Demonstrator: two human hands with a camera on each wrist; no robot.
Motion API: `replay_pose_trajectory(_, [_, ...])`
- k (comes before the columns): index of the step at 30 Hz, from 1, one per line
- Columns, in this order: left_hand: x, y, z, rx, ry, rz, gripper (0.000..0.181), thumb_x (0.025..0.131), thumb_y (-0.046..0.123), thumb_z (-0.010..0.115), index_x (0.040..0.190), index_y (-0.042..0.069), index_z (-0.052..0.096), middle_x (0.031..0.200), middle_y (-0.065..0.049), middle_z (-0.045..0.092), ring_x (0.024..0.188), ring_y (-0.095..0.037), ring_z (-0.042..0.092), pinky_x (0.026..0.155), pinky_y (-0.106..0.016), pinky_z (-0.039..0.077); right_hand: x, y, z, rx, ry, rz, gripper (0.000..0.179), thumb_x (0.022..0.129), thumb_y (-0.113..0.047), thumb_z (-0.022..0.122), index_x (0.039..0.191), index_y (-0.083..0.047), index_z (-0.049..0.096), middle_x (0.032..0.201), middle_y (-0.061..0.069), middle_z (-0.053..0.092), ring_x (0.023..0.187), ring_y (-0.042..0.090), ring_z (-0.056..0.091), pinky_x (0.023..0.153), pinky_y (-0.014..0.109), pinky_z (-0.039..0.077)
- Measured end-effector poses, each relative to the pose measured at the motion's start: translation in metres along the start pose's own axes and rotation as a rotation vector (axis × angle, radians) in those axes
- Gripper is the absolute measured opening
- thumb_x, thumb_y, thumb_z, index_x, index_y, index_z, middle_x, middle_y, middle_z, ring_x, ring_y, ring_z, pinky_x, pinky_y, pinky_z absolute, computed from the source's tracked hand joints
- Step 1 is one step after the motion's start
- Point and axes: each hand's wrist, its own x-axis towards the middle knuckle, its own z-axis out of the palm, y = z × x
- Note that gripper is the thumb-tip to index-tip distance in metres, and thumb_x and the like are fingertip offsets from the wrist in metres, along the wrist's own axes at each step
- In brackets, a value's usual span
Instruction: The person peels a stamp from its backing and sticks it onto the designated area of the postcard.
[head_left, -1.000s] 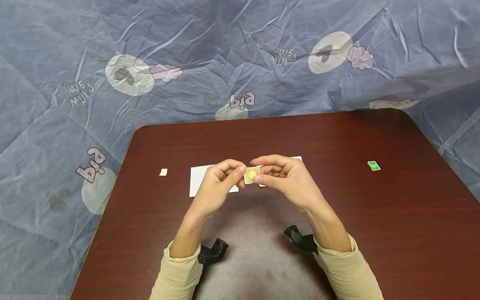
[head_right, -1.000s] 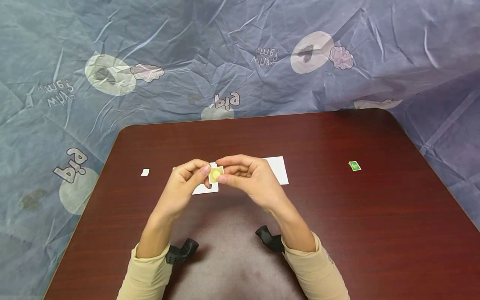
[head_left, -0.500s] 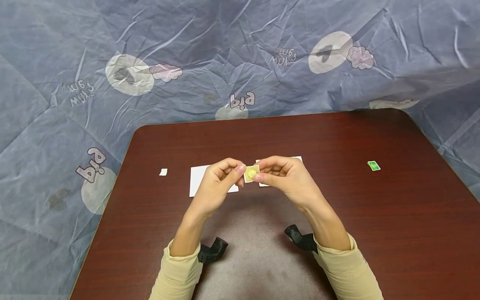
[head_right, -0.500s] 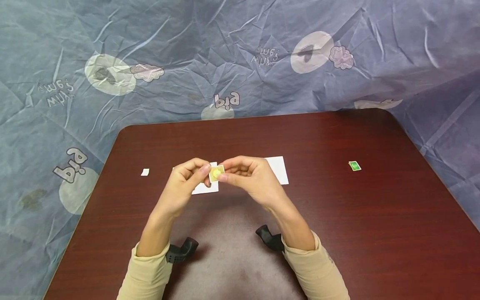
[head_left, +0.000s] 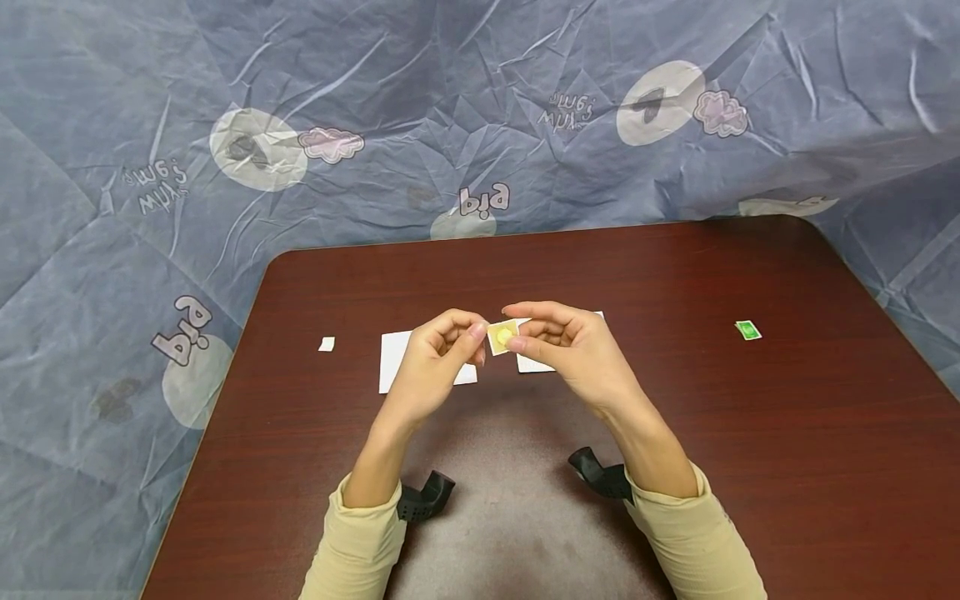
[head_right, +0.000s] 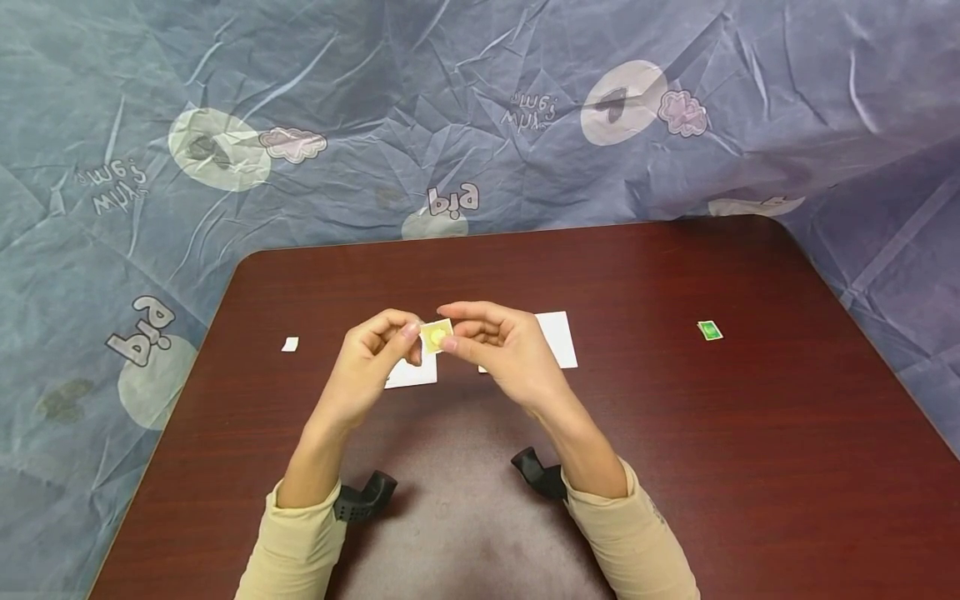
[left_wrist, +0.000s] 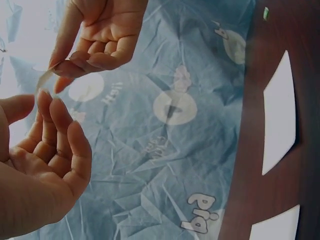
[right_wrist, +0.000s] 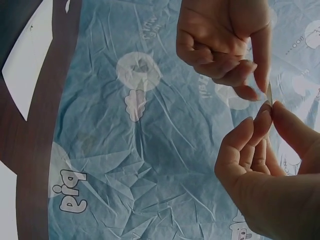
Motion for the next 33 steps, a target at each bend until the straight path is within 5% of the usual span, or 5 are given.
replay_pose_trajectory(9, [0.015, -0.033, -0.012, 0.456, 0.221, 0.105, 0.022, 0.095, 0.016, 0.059, 0.112, 0.003, 0.063, 0.099, -0.008, 0.061, 0.096, -0.022, 0.057, 0.082, -0.036, 0.047, 0.003, 0.004, 0.000, 0.011, 0.043, -0.023, 0.027, 0.083, 0.004, 0.070, 0.108, 0.010, 0.063, 0.086, 0.005, 0.066, 0.074, 0.014, 0.063, 0.070, 0.026, 0.051])
replay_pose_trajectory(14, [0.020, -0.052, -0.025, 0.648, 0.174, -0.045, 0.039, 0.094, 0.023, 0.060, 0.130, 0.008, 0.056, 0.128, -0.011, 0.050, 0.118, -0.028, 0.043, 0.097, -0.044, 0.034, 0.003, 0.005, 0.000, 0.038, 0.044, -0.037, 0.020, 0.082, 0.004, 0.071, 0.102, 0.003, 0.067, 0.084, 0.004, 0.066, 0.073, 0.015, 0.062, 0.069, 0.025, 0.050])
replay_pose_trajectory(20, [0.023, -0.072, -0.041, 0.790, 0.112, -0.193, 0.051, 0.094, 0.028, 0.059, 0.140, 0.009, 0.046, 0.143, -0.016, 0.037, 0.134, -0.038, 0.025, 0.108, -0.053, 0.014, 0.004, 0.007, 0.000, 0.068, 0.029, -0.032, 0.019, 0.083, 0.005, 0.070, 0.097, -0.008, 0.069, 0.084, 0.002, 0.066, 0.074, 0.014, 0.062, 0.071, 0.025, 0.051])
replay_pose_trajectory(25, [0.025, -0.090, -0.052, 0.859, 0.069, -0.360, 0.059, 0.093, 0.032, 0.059, 0.144, 0.008, 0.041, 0.151, -0.018, 0.026, 0.140, -0.043, 0.008, 0.105, -0.066, 0.001, 0.005, 0.008, 0.000, 0.084, 0.030, -0.034, 0.019, 0.084, 0.005, 0.068, 0.093, -0.012, 0.069, 0.085, 0.002, 0.068, 0.075, 0.013, 0.063, 0.074, 0.027, 0.052])
replay_pose_trajectory(33, [0.023, -0.099, -0.061, 0.925, -0.049, -0.607, 0.077, 0.093, 0.045, 0.056, 0.153, 0.012, 0.019, 0.157, -0.017, 0.001, 0.140, -0.042, -0.013, 0.100, -0.071, -0.005, 0.007, 0.008, 0.001, 0.088, 0.041, -0.009, 0.015, 0.085, 0.007, 0.066, 0.087, -0.008, 0.066, 0.082, -0.001, 0.068, 0.075, 0.012, 0.063, 0.074, 0.027, 0.052])
